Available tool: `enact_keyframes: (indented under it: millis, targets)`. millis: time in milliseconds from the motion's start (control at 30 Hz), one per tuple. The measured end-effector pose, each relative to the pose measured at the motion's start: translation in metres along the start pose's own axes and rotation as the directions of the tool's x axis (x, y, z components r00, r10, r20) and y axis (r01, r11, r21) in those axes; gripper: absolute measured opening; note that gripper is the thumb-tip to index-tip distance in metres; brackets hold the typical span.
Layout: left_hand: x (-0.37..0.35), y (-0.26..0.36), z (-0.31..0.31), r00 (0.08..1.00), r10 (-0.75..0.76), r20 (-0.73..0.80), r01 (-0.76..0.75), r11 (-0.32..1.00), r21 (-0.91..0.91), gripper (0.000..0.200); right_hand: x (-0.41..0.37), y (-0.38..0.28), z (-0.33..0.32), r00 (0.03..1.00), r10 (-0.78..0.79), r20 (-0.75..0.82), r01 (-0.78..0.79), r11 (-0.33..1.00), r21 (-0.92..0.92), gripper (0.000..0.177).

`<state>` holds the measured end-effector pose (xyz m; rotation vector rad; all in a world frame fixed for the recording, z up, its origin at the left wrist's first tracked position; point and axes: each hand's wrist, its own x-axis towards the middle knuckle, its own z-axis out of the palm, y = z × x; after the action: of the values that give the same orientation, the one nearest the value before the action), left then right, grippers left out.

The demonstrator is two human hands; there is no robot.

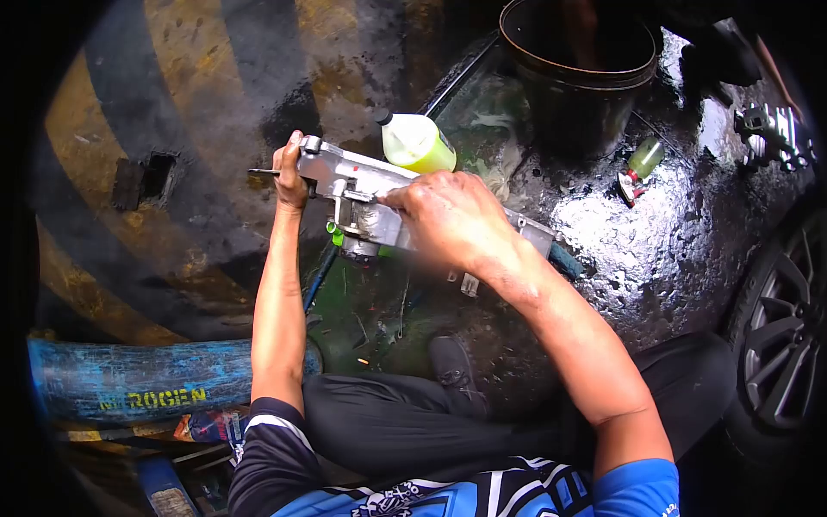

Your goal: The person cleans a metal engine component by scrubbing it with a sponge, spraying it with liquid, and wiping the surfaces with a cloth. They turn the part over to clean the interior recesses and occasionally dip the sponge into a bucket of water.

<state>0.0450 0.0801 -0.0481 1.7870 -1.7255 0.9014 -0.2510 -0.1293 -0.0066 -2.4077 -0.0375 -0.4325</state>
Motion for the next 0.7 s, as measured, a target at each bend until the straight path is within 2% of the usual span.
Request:
enact_keyframes:
  millis: [33, 167, 200, 233, 300, 367, 400, 500, 533, 633, 667, 700]
  targets:
    - [-0.001, -0.001, 0.0, 1.0, 0.016, -0.014, -0.016, 0.999, 0.041, 0.046, -0.002, 0.001, 0.001, 1.0, -0.01, -0.011, 0.01, 0.999, 0.035, 0.032]
    - [-0.007, -0.005, 0.001, 1.0, 0.008, -0.017, -0.006, 0.996, 0.089, 0.045, -0.006, 0.003, 0.01, 0.993, 0.119, -0.016, -0.117, 0.988, 0.101, 0.027]
    - [-0.01, -0.004, 0.002, 0.999, -0.036, -0.035, 0.039, 0.994, 0.102, 0.032, -0.01, 0.004, 0.014, 1.0, 0.021, -0.004, -0.02, 0.988, 0.152, 0.027]
    - [-0.011, -0.004, 0.002, 0.998, -0.054, -0.037, 0.058, 0.994, 0.097, 0.033, -0.014, 0.005, 0.017, 0.992, 0.042, 0.123, -0.062, 0.985, 0.159, 0.028]
    - [-0.014, -0.006, 0.001, 0.995, -0.088, -0.038, 0.091, 0.992, 0.087, 0.034, -0.015, 0.009, 0.017, 0.997, 0.033, 0.073, -0.041, 0.993, 0.113, 0.028]
    - [-0.013, -0.008, 0.004, 0.995, -0.074, -0.066, 0.08, 0.992, 0.098, 0.035, -0.01, 0.014, 0.012, 0.982, 0.185, -0.044, -0.189, 0.977, -0.101, 0.026]
    - [-0.013, -0.007, 0.003, 0.995, -0.071, -0.076, 0.079, 0.991, 0.104, 0.035, -0.009, 0.017, 0.011, 0.984, 0.178, -0.03, -0.18, 0.982, -0.061, 0.029]
    - [-0.011, -0.006, 0.0, 0.996, -0.083, -0.037, 0.086, 0.993, 0.082, 0.036, -0.008, 0.025, 0.024, 0.993, -0.118, 0.015, 0.113, 0.978, 0.174, 0.033]
    - [-0.011, -0.005, 0.0, 0.996, -0.081, -0.026, 0.083, 0.992, 0.096, 0.037, -0.008, 0.025, 0.026, 0.994, -0.112, 0.019, 0.109, 0.988, 0.114, 0.032]
    - [-0.006, -0.005, 0.001, 0.998, -0.024, -0.05, 0.028, 0.996, 0.079, 0.039, -0.008, 0.031, 0.017, 0.982, 0.08, -0.172, -0.093, 0.993, -0.07, 0.026]
    - [-0.006, -0.005, -0.001, 0.999, -0.035, -0.037, 0.038, 0.997, 0.067, 0.04, -0.008, 0.033, 0.011, 0.971, 0.114, -0.212, -0.126, 0.991, -0.047, 0.024]
    - [-0.007, -0.005, -0.001, 0.999, -0.026, -0.038, 0.029, 0.997, 0.067, 0.041, -0.006, 0.046, 0.007, 0.965, 0.097, -0.245, -0.083, 0.994, 0.065, 0.024]
